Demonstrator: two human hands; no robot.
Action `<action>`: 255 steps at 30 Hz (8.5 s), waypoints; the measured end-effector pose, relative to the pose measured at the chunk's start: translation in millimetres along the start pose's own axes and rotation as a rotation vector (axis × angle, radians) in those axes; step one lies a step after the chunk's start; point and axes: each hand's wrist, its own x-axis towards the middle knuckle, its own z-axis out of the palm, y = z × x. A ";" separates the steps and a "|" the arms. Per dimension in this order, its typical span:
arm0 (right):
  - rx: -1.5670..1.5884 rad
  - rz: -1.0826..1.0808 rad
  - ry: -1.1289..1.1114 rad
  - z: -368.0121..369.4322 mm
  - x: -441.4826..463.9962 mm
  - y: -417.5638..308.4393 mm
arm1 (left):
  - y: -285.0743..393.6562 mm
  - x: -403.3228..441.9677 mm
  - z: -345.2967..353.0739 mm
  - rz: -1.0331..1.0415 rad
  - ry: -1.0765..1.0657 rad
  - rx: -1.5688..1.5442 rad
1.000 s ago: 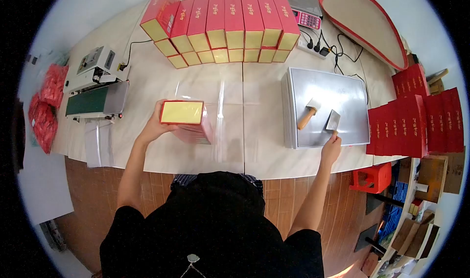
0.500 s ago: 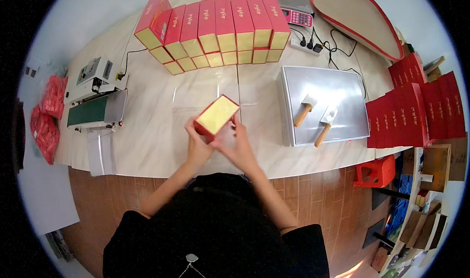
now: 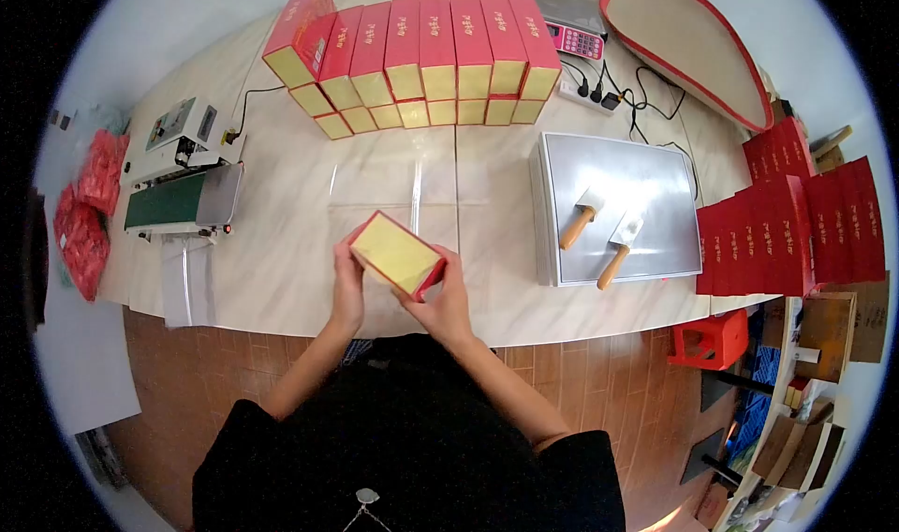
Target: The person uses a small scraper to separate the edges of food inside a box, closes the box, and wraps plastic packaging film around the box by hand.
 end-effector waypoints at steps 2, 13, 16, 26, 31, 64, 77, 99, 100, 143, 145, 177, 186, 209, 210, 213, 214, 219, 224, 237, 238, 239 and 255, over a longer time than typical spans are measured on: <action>0.035 -0.111 -0.058 7.3 2.4 -8.5 | 11.6 -9.0 -5.7 0.106 0.088 0.040; -0.074 -0.171 -0.314 49.3 32.6 10.9 | 11.0 -0.6 -65.7 0.110 0.271 0.151; -0.428 -0.399 -0.293 4.0 42.0 4.4 | 26.9 9.2 -65.5 0.098 0.344 0.144; -1.230 0.205 0.464 -158.6 88.8 74.1 | 101.7 3.5 -24.3 0.260 -0.025 0.792; -1.397 0.423 0.342 -166.6 96.6 108.5 | 95.9 1.5 -19.6 0.302 -0.128 1.011; -0.525 -0.263 -0.514 -76.3 28.1 -77.9 | 72.3 9.3 -41.1 0.424 0.077 1.194; -0.586 -0.338 -0.452 -50.4 45.1 -71.2 | 63.7 12.4 -47.8 0.649 -0.098 1.206; -0.519 -0.164 -0.531 -88.9 40.4 -102.1 | 59.5 8.0 -55.3 0.555 -0.032 1.109; -0.505 -0.132 -0.522 -94.7 39.4 -105.4 | 61.9 7.8 -53.9 0.559 -0.056 1.099; -0.624 -0.350 -0.603 -29.6 47.3 -79.8 | 63.2 57.4 -84.9 0.287 -0.384 0.651; -0.635 -0.368 -0.599 -43.5 43.6 -83.5 | 72.8 62.0 -82.8 0.163 -0.466 0.711; -0.826 -0.517 -0.477 -28.9 47.8 -75.8 | -7.8 47.3 -75.3 0.296 0.098 0.076; -0.918 -0.533 -0.517 -49.7 39.6 -79.7 | -21.9 60.4 -76.4 0.287 0.189 -0.115; -0.759 -0.429 -0.442 -12.6 45.9 -73.8 | -36.4 56.5 -81.3 0.179 0.128 -0.244; -0.824 -0.438 -0.467 -6.5 45.9 -71.5 | -35.9 56.6 -79.8 0.187 0.104 -0.233; -0.981 -0.530 -0.515 2.7 46.6 -73.1 | -39.5 56.7 -81.3 0.178 0.065 -0.247; -0.988 -0.523 -0.528 3.8 47.5 -74.9 | -41.4 57.6 -81.8 0.173 0.033 -0.260; -1.153 -0.598 -0.576 14.3 54.9 -76.3 | -43.2 58.1 -77.2 0.153 0.121 -0.248; -1.160 -0.574 -0.567 8.4 49.2 -76.4 | -48.5 61.0 -76.5 0.168 0.193 -0.262; -1.083 -0.503 -0.582 0.2 46.7 -76.4 | -48.6 59.9 -79.5 0.118 0.188 -0.296; -1.087 -0.501 -0.587 -1.5 46.3 -75.6 | -47.6 59.4 -77.5 0.118 0.198 -0.288; -1.087 -0.491 -0.576 -1.4 46.3 -75.6 | -49.7 60.2 -77.9 0.116 0.185 -0.285; -0.937 -0.433 -0.525 3.7 51.1 -67.4 | -49.1 61.6 -80.9 0.177 0.156 -0.220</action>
